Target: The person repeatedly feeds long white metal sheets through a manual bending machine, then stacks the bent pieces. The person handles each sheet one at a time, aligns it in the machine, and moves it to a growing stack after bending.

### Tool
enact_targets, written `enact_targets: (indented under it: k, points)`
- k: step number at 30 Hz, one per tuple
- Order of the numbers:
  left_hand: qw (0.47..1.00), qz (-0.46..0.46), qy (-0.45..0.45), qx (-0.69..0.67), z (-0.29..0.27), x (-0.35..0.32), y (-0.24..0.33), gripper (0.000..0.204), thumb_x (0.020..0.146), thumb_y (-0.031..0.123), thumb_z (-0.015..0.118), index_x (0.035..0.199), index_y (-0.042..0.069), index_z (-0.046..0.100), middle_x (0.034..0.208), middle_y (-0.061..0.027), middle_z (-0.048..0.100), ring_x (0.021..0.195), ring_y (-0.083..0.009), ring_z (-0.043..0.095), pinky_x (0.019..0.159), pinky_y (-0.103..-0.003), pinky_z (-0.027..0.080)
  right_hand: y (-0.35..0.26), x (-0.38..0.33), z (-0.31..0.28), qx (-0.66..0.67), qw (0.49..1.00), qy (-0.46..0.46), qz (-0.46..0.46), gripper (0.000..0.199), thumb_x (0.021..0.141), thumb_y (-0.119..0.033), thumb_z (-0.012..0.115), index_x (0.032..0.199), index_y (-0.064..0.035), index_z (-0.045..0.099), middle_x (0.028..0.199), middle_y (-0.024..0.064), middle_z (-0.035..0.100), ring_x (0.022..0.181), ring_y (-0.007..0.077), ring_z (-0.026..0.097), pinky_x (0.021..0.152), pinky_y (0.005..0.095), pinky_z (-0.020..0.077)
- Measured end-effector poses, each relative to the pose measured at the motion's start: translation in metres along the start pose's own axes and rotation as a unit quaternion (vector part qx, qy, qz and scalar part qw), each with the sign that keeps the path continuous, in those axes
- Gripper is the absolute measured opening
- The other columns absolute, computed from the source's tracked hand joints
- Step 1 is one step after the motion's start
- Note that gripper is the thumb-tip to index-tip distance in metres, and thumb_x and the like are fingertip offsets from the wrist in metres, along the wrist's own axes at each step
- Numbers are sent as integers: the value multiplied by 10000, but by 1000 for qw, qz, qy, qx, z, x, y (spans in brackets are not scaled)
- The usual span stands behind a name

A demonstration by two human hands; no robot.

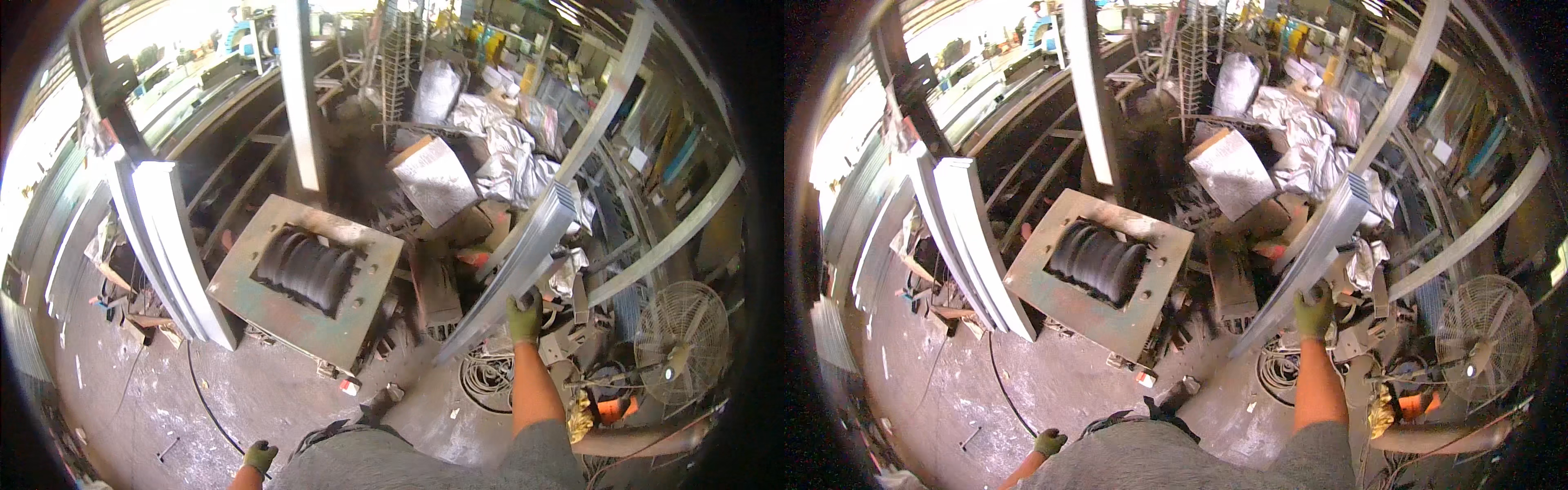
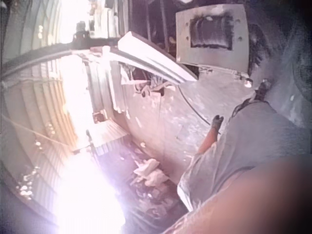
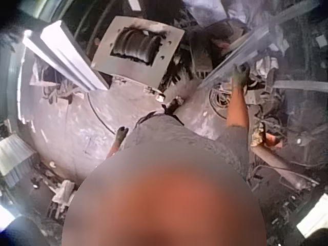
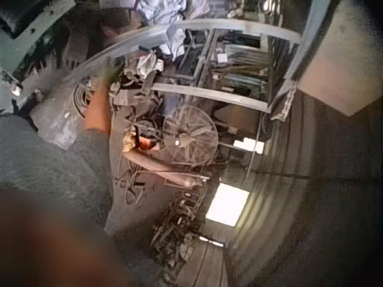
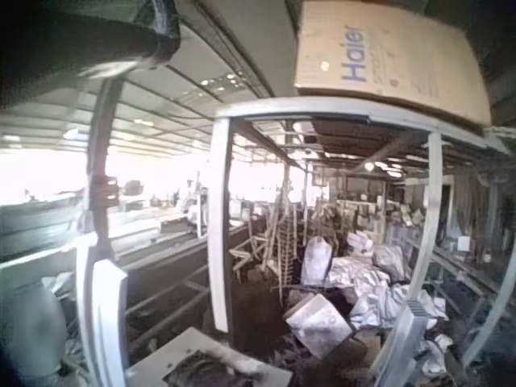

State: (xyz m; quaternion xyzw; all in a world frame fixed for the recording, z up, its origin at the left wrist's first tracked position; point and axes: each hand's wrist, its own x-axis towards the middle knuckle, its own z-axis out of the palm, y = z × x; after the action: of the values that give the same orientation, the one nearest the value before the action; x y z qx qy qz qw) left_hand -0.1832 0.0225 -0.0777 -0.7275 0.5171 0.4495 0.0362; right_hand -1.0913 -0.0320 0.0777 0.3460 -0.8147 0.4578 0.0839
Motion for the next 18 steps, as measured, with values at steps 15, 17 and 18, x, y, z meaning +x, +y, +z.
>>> enact_targets:
  k: [15, 17, 18]
  points:
    - [913, 387, 108, 72, -55, -34, -21, 1204, 779, 607, 991, 1699, 24, 477, 1736, -229, 526, 1633, -464, 453, 1318, -580, 427, -353, -223, -35, 386, 909, -145, 54, 411, 1045, -188, 808, 1394, 7, 715, 1226, 33, 746, 1101, 169, 696, 999, 355, 576]
    - [919, 362, 123, 96, -71, -50, -57, 1214, 767, 589, 1002, 1703, 24, 474, 1739, -226, 524, 1641, -453, 448, 1321, -569, 429, -386, -253, -8, 405, 886, -204, 97, 445, 1058, -287, 801, 1391, 1, 731, 1268, 58, 753, 1133, 193, 707, 1007, 374, 593]
    - [921, 350, 131, 109, -78, -56, -73, 1219, 761, 580, 1007, 1705, 24, 473, 1741, -225, 522, 1645, -447, 445, 1323, -564, 429, -401, -270, 5, 443, 855, -228, 143, 564, 1050, -392, 800, 1466, -25, 695, 1391, 92, 718, 1227, 242, 692, 1073, 438, 577]
